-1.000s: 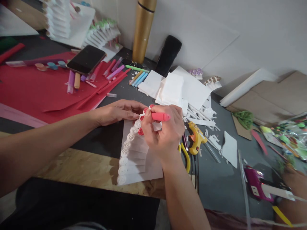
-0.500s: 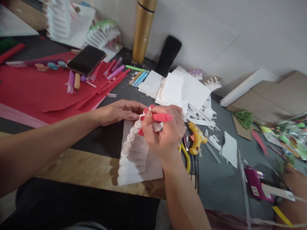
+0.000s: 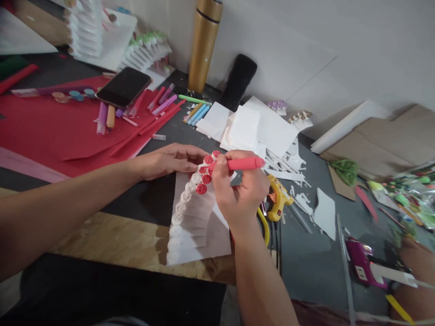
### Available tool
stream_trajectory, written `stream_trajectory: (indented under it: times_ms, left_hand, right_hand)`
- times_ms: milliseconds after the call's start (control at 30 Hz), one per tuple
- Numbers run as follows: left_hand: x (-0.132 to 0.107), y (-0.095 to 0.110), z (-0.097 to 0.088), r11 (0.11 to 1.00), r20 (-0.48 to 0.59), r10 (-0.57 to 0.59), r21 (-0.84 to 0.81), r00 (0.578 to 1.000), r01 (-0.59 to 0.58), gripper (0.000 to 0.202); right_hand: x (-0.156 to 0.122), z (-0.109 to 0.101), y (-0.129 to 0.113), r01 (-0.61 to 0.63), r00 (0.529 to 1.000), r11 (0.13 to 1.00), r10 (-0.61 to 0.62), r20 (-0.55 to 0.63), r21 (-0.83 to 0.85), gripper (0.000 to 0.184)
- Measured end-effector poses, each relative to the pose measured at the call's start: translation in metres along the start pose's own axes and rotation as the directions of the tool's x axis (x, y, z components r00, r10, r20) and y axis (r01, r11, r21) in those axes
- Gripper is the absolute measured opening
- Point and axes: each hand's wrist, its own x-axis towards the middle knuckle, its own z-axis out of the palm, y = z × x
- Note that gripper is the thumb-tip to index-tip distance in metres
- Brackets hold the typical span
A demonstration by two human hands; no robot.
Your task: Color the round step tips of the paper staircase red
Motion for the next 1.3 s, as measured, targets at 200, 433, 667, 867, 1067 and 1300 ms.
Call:
stream_trajectory:
  times_ms: [200,433,667,867,1067,1300]
  left_hand:
    - [-0.0007,-0.0003,0.0001,1.000,-0.001,0.002,-0.020,1.000,-0.002,0.042]
    - [-0.0006,-0.0004,0.0002,1.000,-0.005,-0.009,-0.020,1.000,0.009,0.043]
    - [-0.0001,-0.0016,-0.0007,1.000,0.002,0.006,-0.020,1.000,-0.006,0.042]
    - [-0.0004,-0.0022,0.0013,1.000,0.011,0.030,-0.010,0.999,-0.030,0.044]
    - [-0.0007,-0.0039,0.0034,0.998,0.008,0.044,-0.033,0.999,-0.044,0.042]
    - [-0.0038,0.0035,0.0018,0.999,0.046,0.016,0.030,0.999,-0.017,0.034]
  right_hand:
    - [-0.0020,-0.0007,-0.0021,0.017,0.999,0.998,-0.014,0.042,-0.061,0.005]
    - [-0.0030,-0.0011,-0.0008,0.038,0.996,0.992,-0.028,0.084,-0.119,0.003]
    - [-0.0024,-0.0014,-0.0017,0.063,0.995,0.991,-0.053,0.084,-0.120,0.004]
    - [-0.0016,-0.0002,-0.0022,0.036,0.999,0.997,-0.035,0.009,-0.064,0.005]
    - [-0.0018,0.0002,-0.0035,0.035,0.999,0.998,-0.033,0.039,-0.057,0.006]
    - [-0.0017,0.0011,-0.0024,-0.042,0.999,0.999,0.042,0.008,0.006,0.008]
